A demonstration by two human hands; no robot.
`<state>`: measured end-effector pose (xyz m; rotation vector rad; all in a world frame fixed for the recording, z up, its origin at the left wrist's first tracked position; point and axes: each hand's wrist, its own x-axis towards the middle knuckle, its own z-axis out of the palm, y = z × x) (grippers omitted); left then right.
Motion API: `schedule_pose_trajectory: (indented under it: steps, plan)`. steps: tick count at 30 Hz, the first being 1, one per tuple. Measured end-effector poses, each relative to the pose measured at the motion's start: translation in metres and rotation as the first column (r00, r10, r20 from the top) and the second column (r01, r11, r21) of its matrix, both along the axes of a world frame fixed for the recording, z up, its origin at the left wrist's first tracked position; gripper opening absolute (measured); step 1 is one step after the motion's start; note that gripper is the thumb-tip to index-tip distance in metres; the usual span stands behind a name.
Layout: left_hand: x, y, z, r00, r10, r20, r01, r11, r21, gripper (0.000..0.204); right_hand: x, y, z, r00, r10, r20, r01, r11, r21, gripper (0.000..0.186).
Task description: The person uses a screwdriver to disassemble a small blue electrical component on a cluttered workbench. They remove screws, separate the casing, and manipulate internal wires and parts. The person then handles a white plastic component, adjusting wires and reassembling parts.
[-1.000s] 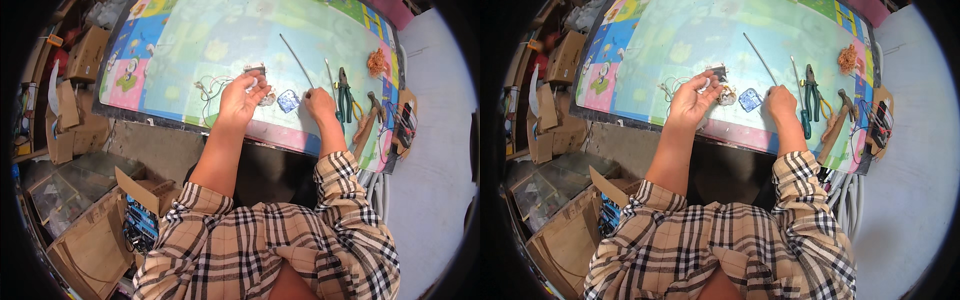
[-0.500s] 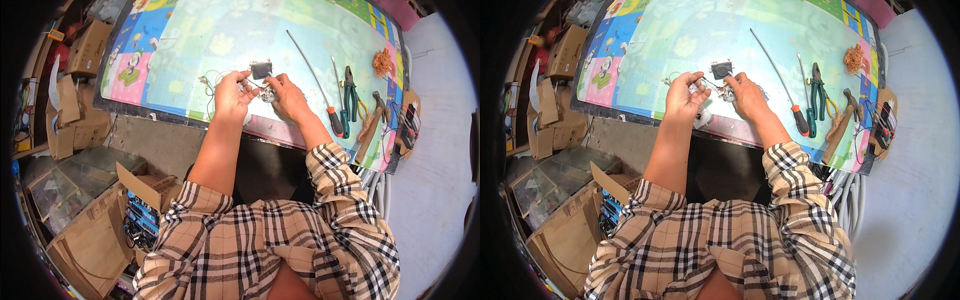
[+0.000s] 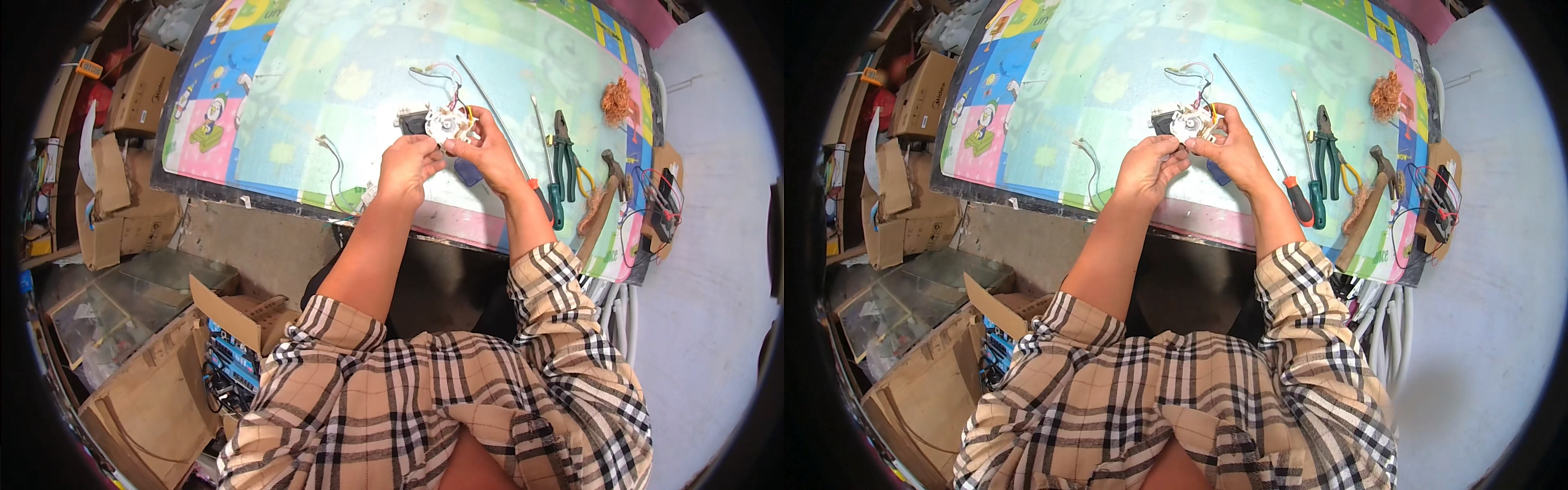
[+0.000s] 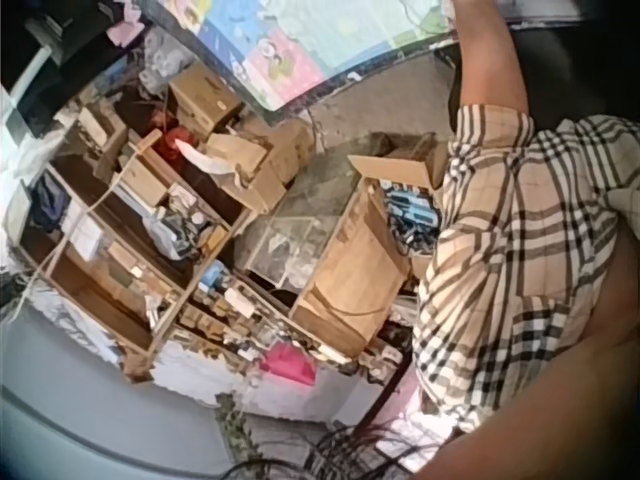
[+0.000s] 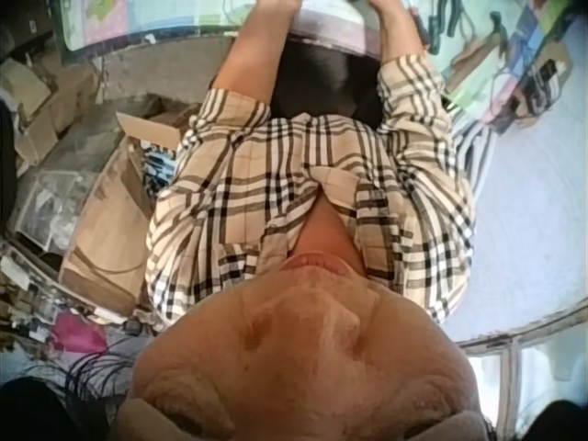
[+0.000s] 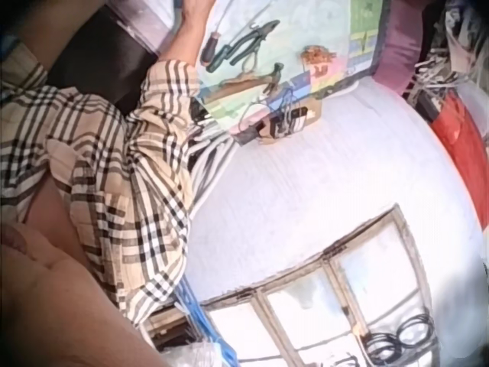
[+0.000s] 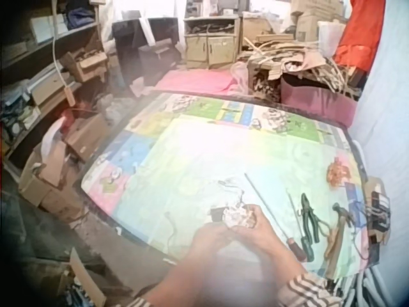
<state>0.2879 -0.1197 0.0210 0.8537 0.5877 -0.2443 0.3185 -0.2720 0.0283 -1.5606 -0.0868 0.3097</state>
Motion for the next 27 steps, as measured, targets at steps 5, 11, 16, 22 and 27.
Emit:
schedule_pose_trajectory:
  steps: [5, 11, 16, 22, 27]
  plan:
    - [0.004, -0.003, 0.003, 0.999, 0.011, 0.037, -0.01, 0.999, -0.035, 0.014, -0.004, -0.011, 0.009, 0.999, 0.045, -0.002, -0.045, 0.993, 0.113, 0.064]
    - [0.005, -0.009, 0.007, 0.996, 0.016, 0.091, -0.018, 1.0, 0.023, 0.012, -0.009, -0.011, 0.021, 0.995, 0.018, 0.097, -0.011, 0.998, -0.066, 0.065]
    - [0.005, -0.016, 0.011, 0.994, 0.032, 0.104, -0.042, 0.995, 0.09, 0.014, -0.011, -0.013, 0.025, 0.989, 0.033, 0.143, -0.016, 0.993, -0.118, 0.061]
    - [0.004, -0.018, 0.021, 0.992, 0.003, 0.13, -0.041, 0.956, 0.29, 0.017, -0.014, -0.008, 0.025, 0.962, 0.006, 0.272, 0.065, 0.966, -0.25, 0.057]
    - [0.005, -0.019, 0.018, 0.979, -0.04, 0.199, -0.072, 0.848, 0.524, 0.019, -0.017, -0.003, 0.03, 0.929, 0.037, 0.368, 0.113, 0.918, -0.38, 0.057]
